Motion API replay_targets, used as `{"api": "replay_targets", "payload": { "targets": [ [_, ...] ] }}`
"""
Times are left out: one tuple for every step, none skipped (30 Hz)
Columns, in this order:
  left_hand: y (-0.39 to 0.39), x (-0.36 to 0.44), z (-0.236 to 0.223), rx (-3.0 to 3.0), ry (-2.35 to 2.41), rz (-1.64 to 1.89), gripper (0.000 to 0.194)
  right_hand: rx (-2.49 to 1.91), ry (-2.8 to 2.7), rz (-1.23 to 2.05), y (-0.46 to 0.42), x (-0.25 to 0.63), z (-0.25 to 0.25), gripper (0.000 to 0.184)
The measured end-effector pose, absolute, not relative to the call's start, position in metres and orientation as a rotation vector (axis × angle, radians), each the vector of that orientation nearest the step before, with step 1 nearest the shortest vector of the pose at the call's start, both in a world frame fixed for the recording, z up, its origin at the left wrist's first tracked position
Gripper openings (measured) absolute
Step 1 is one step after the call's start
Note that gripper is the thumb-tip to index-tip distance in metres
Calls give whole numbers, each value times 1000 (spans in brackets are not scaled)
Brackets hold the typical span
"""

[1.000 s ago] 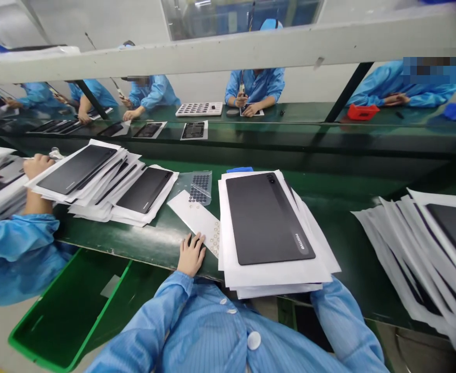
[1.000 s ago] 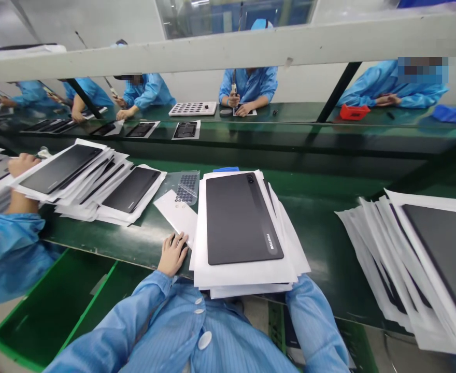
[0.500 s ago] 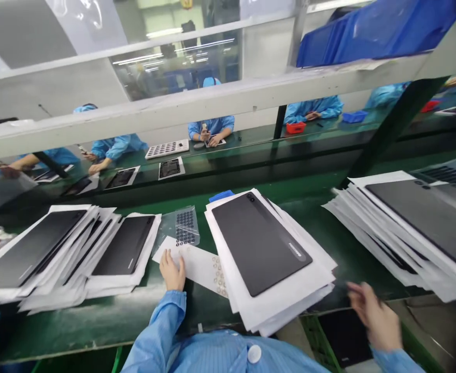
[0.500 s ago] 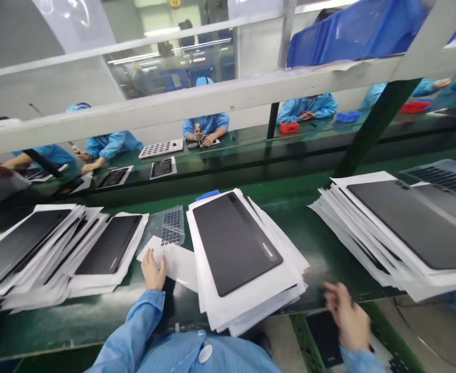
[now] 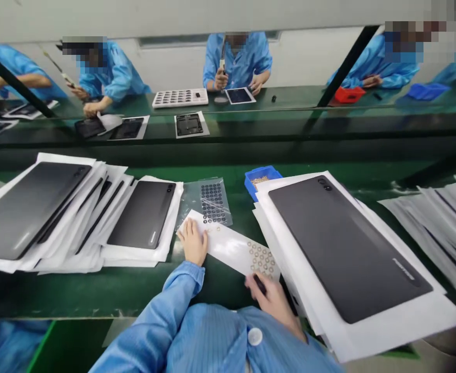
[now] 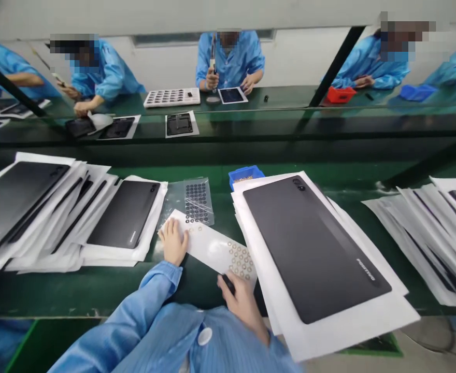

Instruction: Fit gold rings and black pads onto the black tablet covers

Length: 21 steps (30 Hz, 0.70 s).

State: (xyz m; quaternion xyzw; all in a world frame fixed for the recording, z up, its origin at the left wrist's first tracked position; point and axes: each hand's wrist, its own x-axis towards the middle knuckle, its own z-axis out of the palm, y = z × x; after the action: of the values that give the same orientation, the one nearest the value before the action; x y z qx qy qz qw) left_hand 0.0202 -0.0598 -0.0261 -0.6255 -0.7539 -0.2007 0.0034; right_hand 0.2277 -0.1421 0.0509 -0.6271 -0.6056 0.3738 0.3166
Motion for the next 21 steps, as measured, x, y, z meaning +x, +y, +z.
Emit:
{"api": "replay_targets", "payload": {
  "targets": [
    [-60, 20, -24, -1957, -2366, -634, 45, -1654, -1628, 989, -138, 221, 49, 22],
    [-61, 20, -22, -1951, -2367, -640, 45, -1663, -1652, 979, -128, 216, 46, 21],
    [-62, 20, -20, -1945, -2364, -647, 44, -1680, -1661, 953, -114, 211, 44, 20],
    [-62, 20, -18, -1944, -2357, -654, 44, -1706, -1651, 912, -97, 207, 41, 19],
    [-63, 21, -17, -1949, -2346, -659, 44, -1739, -1628, 863, -78, 204, 38, 19],
    [-63, 21, -16, -1963, -2331, -661, 43, -1774, -1604, 825, -60, 201, 35, 17],
    [-64, 22, -15, -1985, -2313, -661, 43, -1807, -1587, 796, -43, 200, 32, 18],
    [-64, 23, -15, -2011, -2294, -660, 42, -1835, -1578, 779, -29, 199, 30, 19],
    [-64, 23, -15, -2035, -2276, -658, 42, -1857, -1581, 772, -18, 199, 28, 21],
    [-64, 24, -15, -2053, -2262, -657, 42, -1872, -1594, 774, -9, 199, 26, 23],
    [-64, 24, -15, -2063, -2253, -658, 41, -1881, -1616, 782, -3, 198, 25, 24],
    [-63, 24, -16, -2065, -2249, -662, 41, -1885, -1643, 792, 1, 198, 25, 25],
    [-63, 24, -17, -2061, -2247, -668, 41, -1887, -1670, 800, 3, 197, 25, 25],
    [-62, 24, -18, -2054, -2246, -678, 40, -1889, -1695, 805, 4, 196, 25, 26],
    [-61, 24, -18, -2048, -2244, -691, 39, -1892, -1715, 802, 5, 195, 26, 26],
    [-61, 24, -19, -2045, -2238, -708, 39, -1893, -1733, 791, 5, 194, 28, 25],
    [-60, 23, -19, -2044, -2229, -728, 38, -1892, -1749, 774, 5, 193, 30, 25],
    [-59, 24, -19, -2045, -2217, -751, 38, -1886, -1764, 750, 5, 192, 32, 25],
    [-58, 24, -19, -2050, -2202, -778, 38, -1873, -1780, 724, 4, 191, 34, 24],
    [-57, 25, -18, -2058, -2182, -805, 38, -1853, -1799, 696, 3, 191, 36, 24],
    [-57, 26, -17, -2074, -2158, -833, 39, -1826, -1819, 670, 2, 190, 39, 23]
  ]
}}
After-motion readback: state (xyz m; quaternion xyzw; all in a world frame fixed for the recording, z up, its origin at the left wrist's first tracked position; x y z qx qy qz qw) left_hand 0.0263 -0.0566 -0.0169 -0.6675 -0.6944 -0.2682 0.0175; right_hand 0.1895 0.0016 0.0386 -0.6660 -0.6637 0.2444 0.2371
